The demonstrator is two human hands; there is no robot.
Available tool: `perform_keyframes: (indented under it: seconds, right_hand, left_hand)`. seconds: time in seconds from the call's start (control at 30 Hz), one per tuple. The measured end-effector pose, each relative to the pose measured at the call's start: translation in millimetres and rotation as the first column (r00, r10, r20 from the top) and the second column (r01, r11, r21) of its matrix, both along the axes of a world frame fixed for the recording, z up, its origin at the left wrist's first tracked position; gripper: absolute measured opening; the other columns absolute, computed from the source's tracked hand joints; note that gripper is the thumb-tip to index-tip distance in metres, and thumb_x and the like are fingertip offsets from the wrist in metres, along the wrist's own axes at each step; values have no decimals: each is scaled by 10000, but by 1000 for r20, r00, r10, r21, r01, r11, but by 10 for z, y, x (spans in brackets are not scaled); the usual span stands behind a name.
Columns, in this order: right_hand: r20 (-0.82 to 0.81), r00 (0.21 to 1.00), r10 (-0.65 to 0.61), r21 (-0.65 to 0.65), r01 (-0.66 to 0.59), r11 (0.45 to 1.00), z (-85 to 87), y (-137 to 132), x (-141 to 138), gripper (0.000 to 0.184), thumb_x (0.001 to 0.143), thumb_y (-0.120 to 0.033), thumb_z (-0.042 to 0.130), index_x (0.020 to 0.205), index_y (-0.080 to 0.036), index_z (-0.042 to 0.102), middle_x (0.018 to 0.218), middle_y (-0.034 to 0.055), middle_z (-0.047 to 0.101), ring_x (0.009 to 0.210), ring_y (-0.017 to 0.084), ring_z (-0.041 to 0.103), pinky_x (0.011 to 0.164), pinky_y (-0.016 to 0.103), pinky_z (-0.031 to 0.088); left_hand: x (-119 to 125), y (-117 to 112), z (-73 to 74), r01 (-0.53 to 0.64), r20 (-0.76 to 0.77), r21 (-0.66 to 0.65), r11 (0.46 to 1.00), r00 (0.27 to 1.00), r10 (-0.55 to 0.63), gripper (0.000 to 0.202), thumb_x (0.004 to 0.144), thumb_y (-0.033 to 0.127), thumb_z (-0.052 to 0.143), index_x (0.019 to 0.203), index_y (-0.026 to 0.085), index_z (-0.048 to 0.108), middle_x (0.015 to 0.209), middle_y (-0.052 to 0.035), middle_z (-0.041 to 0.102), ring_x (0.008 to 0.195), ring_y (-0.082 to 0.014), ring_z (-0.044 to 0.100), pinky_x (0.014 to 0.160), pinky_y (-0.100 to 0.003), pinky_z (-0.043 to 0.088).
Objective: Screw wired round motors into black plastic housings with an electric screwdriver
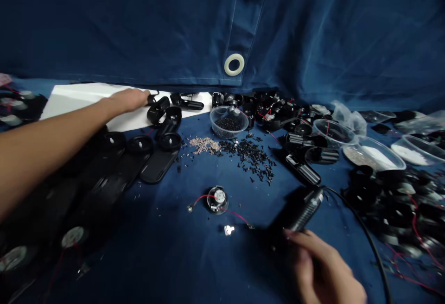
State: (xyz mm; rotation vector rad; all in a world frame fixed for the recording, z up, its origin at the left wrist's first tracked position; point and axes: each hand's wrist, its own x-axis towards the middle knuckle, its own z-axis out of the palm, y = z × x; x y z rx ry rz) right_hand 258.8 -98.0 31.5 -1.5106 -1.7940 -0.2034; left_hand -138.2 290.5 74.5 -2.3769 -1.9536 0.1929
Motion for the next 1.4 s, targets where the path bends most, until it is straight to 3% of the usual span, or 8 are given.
perform_keyframes:
  seconds: [0.1,0.17,0.23,0.37,0.6,0.9,1.07,1.4]
  right_hand:
    - [163,814,558,-53,-558,828,193,197,-469,238,792,-128,523,1013,-144,611,781,54,641,813,170,601,738,284,514]
    - [240,711,661,-131,-651,748,282,344,-769,235,828,-188,525,1031,-123,623,931,89,646,1038,221,560,893,335,483]
    - [341,684,644,-201,-617,761,339,462,-973,262,880,-225,465,1062,-126,626,1011,100,634,1175,253,486,1037,405,380]
    - [447,729,519,-234,-464,854,411,588,-1026,324,904,-235,426,1152,-118,596,1107,134,609,1232,298,413,1095,526,238]
    - [456,855,249,-226,-159,961,430,579,-844,336,926,-279,361,1079,-132,621,998,177,592,930,305,482,782,502,386]
    - [486,845,221,-302,-75,950,322,617,-831,319,917,-368,412,823,-129,602,790,158,586,887,298,505,812,492,366]
    - [117,931,346,-480,-252,840,205,814,-720,224,896,-377,492,914,-158,536,875,69,565,734,158,538,678,303,425]
    - [-221,841,494,-505,-532,680,173,806,-538,181,859,-305,565,992,-185,590,969,47,570,845,136,559,822,315,457]
  left_hand:
    - [-32,-354,229,-156,-6,131,979,987,158,429,889,272,359,1190,0,499,1054,-214,592,845,-239,532,772,-402,423]
    - [1,-722,398,-254,66,238,937,967,245,448,901,304,309,1199,42,516,1050,-181,591,873,-248,530,781,-399,427]
    - [85,-1189,548,-345,283,314,885,923,260,418,889,333,325,1088,90,601,964,-103,606,865,-221,527,798,-351,423]
    - [316,-2192,606,-291,483,173,941,857,177,336,836,303,357,893,126,637,826,-42,604,745,-180,528,713,-291,414]
    - [665,-3225,-30,64,610,-276,959,783,123,274,873,358,380,959,265,623,1024,10,657,972,-223,600,830,-313,445]
    - [881,-3487,-363,302,545,-25,953,804,-240,607,834,537,547,1335,251,358,1262,-84,500,1151,-258,520,939,-359,436]
    - [937,-3441,-409,404,439,117,907,799,-412,541,895,439,495,1375,231,353,1316,-103,430,1164,-260,478,987,-390,401]
    - [919,-3412,-442,403,512,129,906,755,-409,461,907,465,494,1311,254,426,1329,-63,426,1205,-209,444,1025,-353,379]
